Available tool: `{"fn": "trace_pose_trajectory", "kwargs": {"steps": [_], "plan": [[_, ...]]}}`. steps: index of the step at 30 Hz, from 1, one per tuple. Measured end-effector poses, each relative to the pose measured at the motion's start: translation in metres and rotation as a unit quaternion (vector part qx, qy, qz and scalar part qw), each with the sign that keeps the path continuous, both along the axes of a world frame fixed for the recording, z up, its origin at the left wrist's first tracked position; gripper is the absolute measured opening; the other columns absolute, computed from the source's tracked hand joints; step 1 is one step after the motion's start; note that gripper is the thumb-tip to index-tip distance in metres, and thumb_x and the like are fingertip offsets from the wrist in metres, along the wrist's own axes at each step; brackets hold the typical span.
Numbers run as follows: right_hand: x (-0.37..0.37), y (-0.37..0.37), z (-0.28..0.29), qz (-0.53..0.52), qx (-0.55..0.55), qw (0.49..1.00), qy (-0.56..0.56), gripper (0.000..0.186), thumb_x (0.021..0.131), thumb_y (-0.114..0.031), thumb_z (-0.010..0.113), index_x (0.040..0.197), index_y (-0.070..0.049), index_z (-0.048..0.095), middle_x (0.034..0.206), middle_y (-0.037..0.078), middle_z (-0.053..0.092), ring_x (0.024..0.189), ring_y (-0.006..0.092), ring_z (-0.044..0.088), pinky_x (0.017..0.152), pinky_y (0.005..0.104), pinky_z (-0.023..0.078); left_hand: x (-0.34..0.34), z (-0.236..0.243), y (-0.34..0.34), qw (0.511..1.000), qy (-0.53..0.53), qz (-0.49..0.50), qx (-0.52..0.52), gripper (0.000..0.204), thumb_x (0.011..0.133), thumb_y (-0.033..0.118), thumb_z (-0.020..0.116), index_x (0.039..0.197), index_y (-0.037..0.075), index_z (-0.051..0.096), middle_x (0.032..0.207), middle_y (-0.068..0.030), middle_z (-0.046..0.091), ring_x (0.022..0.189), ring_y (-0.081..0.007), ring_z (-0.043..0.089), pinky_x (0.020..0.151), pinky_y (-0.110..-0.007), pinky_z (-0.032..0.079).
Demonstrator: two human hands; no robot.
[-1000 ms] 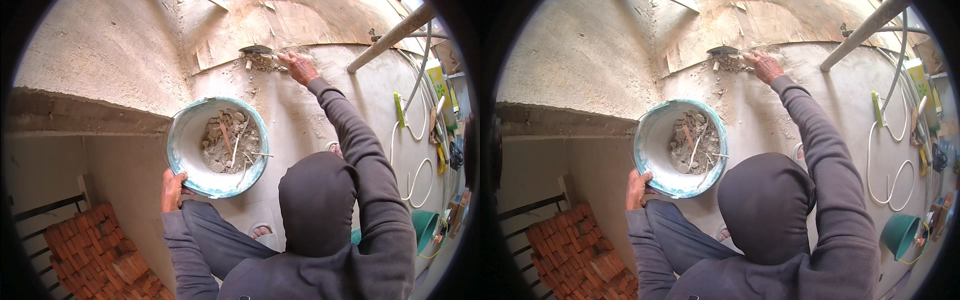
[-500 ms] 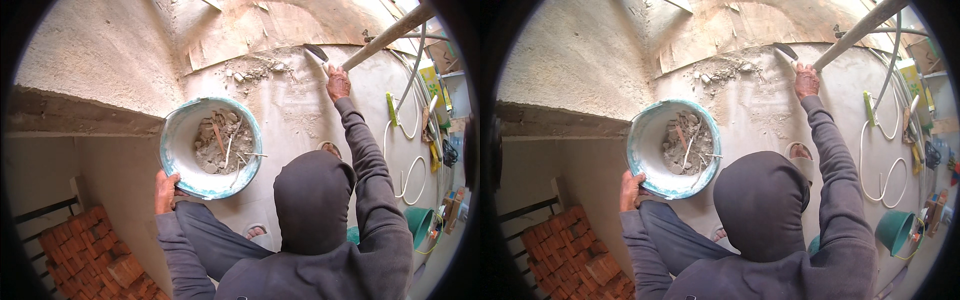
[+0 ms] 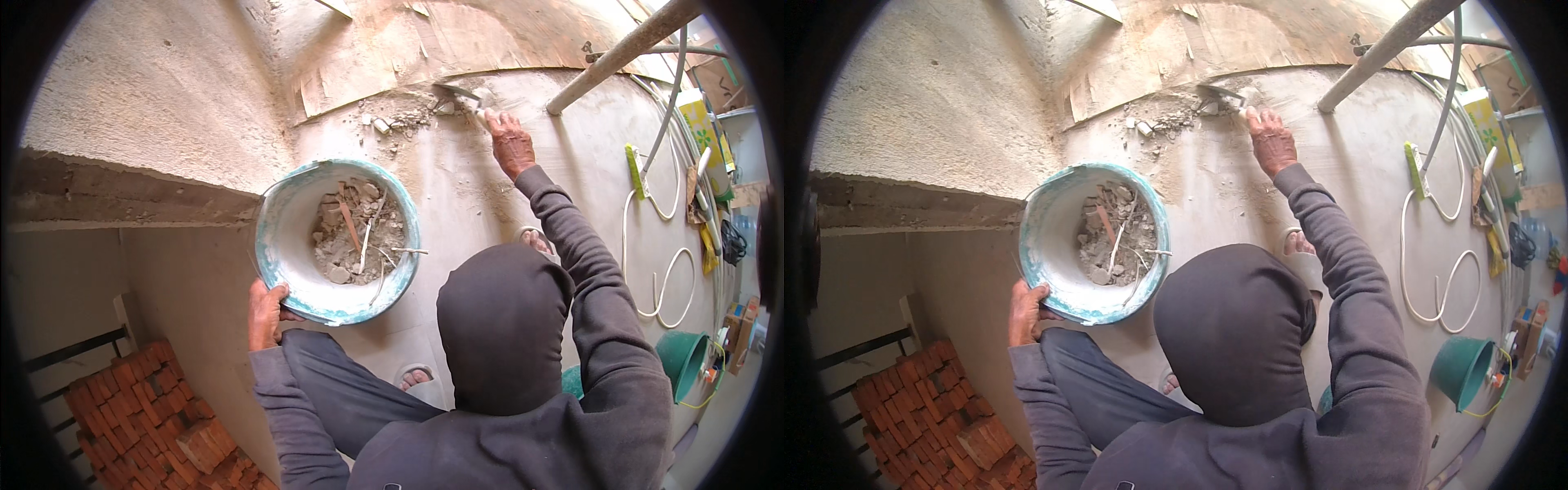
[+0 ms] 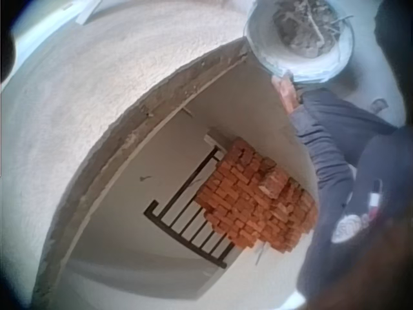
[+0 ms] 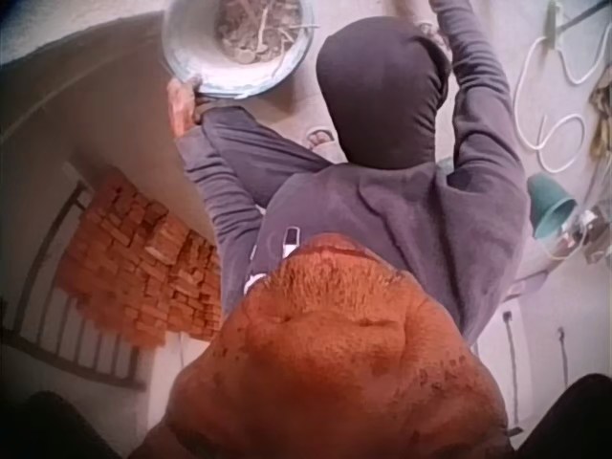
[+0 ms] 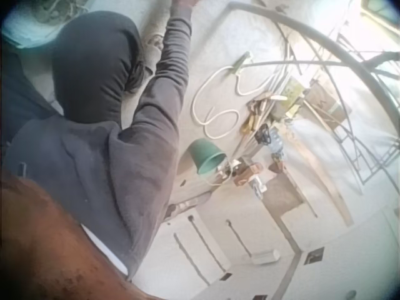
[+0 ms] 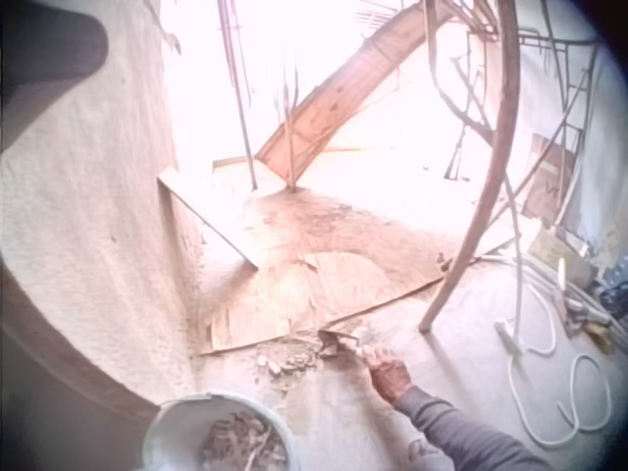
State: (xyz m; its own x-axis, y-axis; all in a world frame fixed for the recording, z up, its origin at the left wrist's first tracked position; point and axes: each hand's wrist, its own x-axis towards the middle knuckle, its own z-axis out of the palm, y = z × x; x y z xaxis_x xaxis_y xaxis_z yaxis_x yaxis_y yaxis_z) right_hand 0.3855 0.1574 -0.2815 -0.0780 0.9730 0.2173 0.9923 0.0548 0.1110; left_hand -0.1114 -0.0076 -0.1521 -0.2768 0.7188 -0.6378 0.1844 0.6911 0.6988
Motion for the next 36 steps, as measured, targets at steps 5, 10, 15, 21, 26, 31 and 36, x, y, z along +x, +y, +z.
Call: {"fn": "trace_pose_trajectory", "kwargs": {"steps": [5,10,15,21,26,31,36], "plan": [[-0.002,-0.003,0.013,-0.064,-0.029,0.992,0.109,0.053,0.088,-0.008,0.058,0.139,-0.018,0.051,0.112,0.015,0.059,0.107,0.0305,0.061,0.083,0.0426,0.056,0.003,0.004,-0.003,1.0,-0.016,-0.013,0.019,0.038,0.085,0.011,0.055,0.117,-0.009,0.049,0.094,-0.0198,0.065,0.068,-0.0265,0.07,0.047,-0.034,0.061],[0.04,0.005,0.0,-0.181,-0.02,0.955,0.235,0.047,0.077,-0.02,0.065,0.124,-0.011,0.064,0.098,0.02,0.07,0.092,0.0355,0.069,0.087,0.0434,0.054,0.0,0.001,-0.005,1.0,-0.023,-0.008,0.017,0.035,0.087,0.013,0.056,0.115,-0.008,0.051,0.094,-0.0181,0.065,0.069,-0.0245,0.07,0.046,-0.034,0.06],[0.046,0.003,0.007,-0.186,-0.105,0.897,0.388,0.04,0.08,-0.016,0.066,0.118,-0.004,0.068,0.082,0.018,0.07,0.068,0.0268,0.068,0.062,0.0388,0.057,0.003,-0.002,-0.006,1.0,-0.006,0.008,0.014,0.035,0.087,0.013,0.056,0.114,-0.008,0.05,0.093,-0.0184,0.065,0.068,-0.0247,0.069,0.046,-0.034,0.061],[-0.034,-0.021,0.034,-0.198,-0.176,0.755,0.6,0.044,0.085,-0.005,0.06,0.126,0.011,0.057,0.069,0.01,0.057,0.044,0.0121,0.052,0.03,0.0268,0.042,-0.001,0.001,-0.005,1.0,-0.022,-0.01,0.02,0.041,0.085,0.011,0.055,0.119,-0.01,0.047,0.099,-0.0224,0.064,0.071,-0.0284,0.071,0.047,-0.034,0.063],[-0.077,0.004,0.004,-0.211,-0.208,0.687,0.663,0.034,0.086,-0.006,0.062,0.118,0.005,0.06,0.066,0.009,0.057,0.044,0.0151,0.054,0.032,0.0309,0.043,0.001,0.0,0.0,1.0,-0.013,-0.017,0.011,0.04,0.085,0.011,0.055,0.119,-0.01,0.048,0.099,-0.0216,0.064,0.071,-0.0279,0.071,0.047,-0.034,0.062],[-0.097,0.006,-0.007,-0.207,-0.216,0.6,0.742,0.039,0.086,-0.005,0.063,0.124,-0.001,0.061,0.07,0.008,0.06,0.047,0.0154,0.057,0.034,0.0311,0.043,0.003,0.004,-0.002,1.0,-0.008,0.008,0.015,0.039,0.086,0.011,0.055,0.119,-0.009,0.048,0.097,-0.0198,0.064,0.069,-0.0262,0.069,0.046,-0.034,0.062],[-0.072,-0.01,-0.005,-0.194,-0.221,0.536,0.791,0.044,0.085,-0.005,0.061,0.129,-0.002,0.058,0.074,0.008,0.06,0.051,0.0142,0.057,0.036,0.0299,0.044,0.002,0.002,-0.002,1.0,-0.003,-0.017,0.019,0.036,0.086,0.011,0.054,0.115,-0.01,0.049,0.095,-0.0191,0.064,0.069,-0.0257,0.069,0.047,-0.034,0.062]]}}
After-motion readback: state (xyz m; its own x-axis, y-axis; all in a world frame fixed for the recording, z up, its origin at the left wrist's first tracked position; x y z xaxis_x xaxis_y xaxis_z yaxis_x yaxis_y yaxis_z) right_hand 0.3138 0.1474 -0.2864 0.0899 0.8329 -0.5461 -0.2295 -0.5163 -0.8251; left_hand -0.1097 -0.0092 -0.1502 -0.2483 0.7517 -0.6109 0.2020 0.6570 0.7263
